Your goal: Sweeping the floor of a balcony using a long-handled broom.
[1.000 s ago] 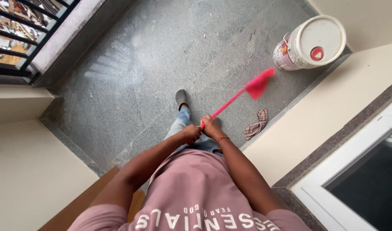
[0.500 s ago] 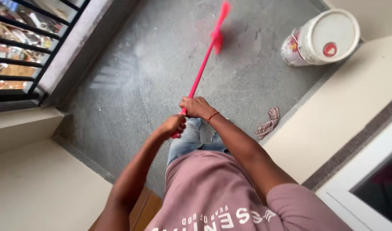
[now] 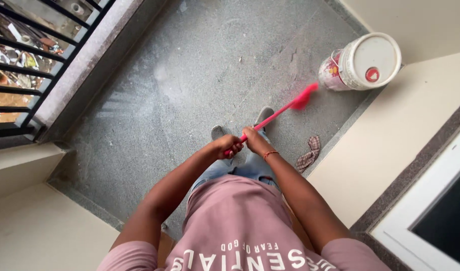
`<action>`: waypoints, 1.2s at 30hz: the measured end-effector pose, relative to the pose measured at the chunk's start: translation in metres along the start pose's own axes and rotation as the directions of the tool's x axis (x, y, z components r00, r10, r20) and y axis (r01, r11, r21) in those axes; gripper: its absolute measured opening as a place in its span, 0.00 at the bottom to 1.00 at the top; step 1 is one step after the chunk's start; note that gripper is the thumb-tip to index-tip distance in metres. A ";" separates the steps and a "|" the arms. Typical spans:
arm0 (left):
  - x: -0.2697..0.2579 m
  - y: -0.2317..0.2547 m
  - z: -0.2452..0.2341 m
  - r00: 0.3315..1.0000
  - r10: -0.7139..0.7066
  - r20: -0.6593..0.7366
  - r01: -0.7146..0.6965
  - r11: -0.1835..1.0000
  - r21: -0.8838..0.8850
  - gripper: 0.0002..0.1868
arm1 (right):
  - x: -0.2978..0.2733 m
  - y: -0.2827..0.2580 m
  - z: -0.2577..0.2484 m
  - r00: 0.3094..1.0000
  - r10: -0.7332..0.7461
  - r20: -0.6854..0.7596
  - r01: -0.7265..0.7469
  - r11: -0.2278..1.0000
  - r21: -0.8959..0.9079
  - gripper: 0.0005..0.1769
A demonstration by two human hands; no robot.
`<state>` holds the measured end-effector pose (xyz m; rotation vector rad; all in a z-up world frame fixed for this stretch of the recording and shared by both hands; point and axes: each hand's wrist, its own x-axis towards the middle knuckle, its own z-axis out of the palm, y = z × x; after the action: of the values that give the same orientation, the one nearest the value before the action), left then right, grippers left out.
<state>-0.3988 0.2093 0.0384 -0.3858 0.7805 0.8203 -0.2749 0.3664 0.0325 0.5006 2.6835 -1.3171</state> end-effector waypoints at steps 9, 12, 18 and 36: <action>-0.099 -0.053 -0.046 0.966 0.150 -0.209 -0.218 0.907 -0.359 0.11 | 0.078 -0.051 0.094 0.917 -0.118 0.380 0.106 0.993 0.053 0.08; -0.130 -0.074 -0.057 0.927 0.225 -0.300 -0.334 0.860 -0.386 0.10 | 0.095 -0.095 0.117 0.871 -0.250 0.424 0.245 0.967 0.066 0.08; -0.198 -0.048 -0.034 0.900 0.224 -0.375 -0.311 0.931 -0.190 0.14 | 0.102 -0.174 0.092 0.926 -0.085 0.368 0.251 0.867 -0.430 0.09; -0.046 0.051 0.000 0.972 0.101 -0.210 -0.040 0.960 0.276 0.12 | 0.082 -0.031 -0.015 0.967 0.172 0.189 -0.140 0.975 -0.172 0.14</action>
<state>-0.4581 0.2184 0.0725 -0.2076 1.1072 0.7325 -0.3623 0.3800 0.0452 0.5175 2.4969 -1.0436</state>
